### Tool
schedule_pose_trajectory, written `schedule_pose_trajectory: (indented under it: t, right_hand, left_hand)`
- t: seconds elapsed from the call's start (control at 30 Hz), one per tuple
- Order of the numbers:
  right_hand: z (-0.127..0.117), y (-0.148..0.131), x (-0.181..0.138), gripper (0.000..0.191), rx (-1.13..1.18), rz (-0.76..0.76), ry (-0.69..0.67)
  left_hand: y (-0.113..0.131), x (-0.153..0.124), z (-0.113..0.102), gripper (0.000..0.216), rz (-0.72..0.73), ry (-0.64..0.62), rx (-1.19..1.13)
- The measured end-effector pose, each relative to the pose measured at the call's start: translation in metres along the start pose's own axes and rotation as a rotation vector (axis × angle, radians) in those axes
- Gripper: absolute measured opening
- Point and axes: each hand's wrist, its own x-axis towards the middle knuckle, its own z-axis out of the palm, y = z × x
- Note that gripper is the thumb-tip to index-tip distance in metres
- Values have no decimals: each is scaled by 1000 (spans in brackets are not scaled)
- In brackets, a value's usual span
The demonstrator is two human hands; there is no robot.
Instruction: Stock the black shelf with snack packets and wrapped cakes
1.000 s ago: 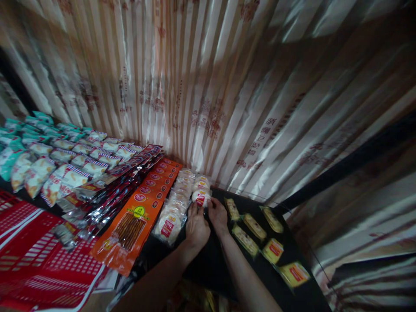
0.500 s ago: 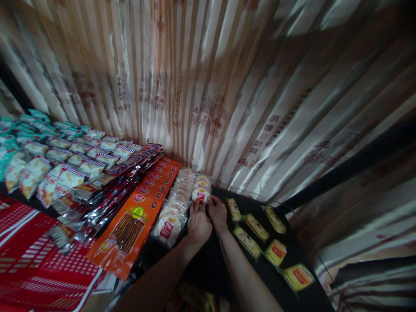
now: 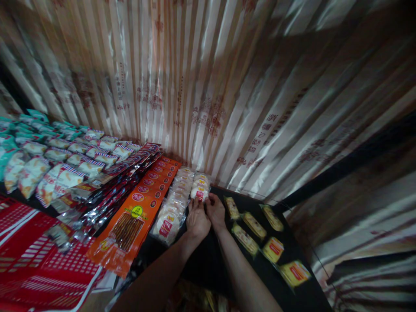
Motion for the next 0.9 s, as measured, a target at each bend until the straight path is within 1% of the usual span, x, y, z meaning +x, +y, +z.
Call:
schedule_pose_trajectory:
  t: [0.1, 0.17, 0.23, 0.3, 0.33, 0.4, 0.43, 0.5, 0.53, 0.63, 0.73, 0.83, 0.9]
  right_hand:
    - [-5, -2, -10, 37, 7, 19, 56]
    - [-11, -3, -23, 41, 52, 10, 109]
    - [-18, -5, -43, 43, 123, 1, 122]
    - [-27, -6, -71, 41, 169, 20, 81]
    - [-31, -7, -87, 38, 172, 25, 40]
    - [-40, -9, -123, 31, 153, -30, -67]
    - [-44, -10, -142, 29, 136, -68, -139]
    - [-51, -13, -178, 26, 102, -185, -345]
    - [-54, -15, -194, 22, 80, -223, -411]
    - [-62, -19, -236, 25, 72, -238, -465]
    - [-71, -20, -265, 23, 87, -236, -507]
    - [-82, -12, -282, 25, 118, -218, -588]
    - [-91, -3, -286, 31, 163, -121, -564]
  left_hand:
    - [2, -5, -2, 49, 19, 40, -49]
    - [4, -10, -4, 46, 24, 88, -103]
    - [8, -17, -8, 43, -2, 129, -154]
    - [13, -24, -13, 41, -36, 137, -188]
    - [16, -28, -15, 40, -45, 132, -199]
    - [20, -37, -20, 38, -38, 118, -213]
    - [22, -42, -21, 38, -23, 115, -215]
    - [26, -55, -22, 37, 25, 119, -209]
    - [27, -63, -22, 37, 50, 118, -206]
    - [29, -92, -18, 37, 123, 81, -219]
    - [27, -126, -15, 36, 195, 16, -239]
    - [18, -155, -16, 34, 235, -33, -239]
    - [7, -170, -19, 34, 248, -67, -225]
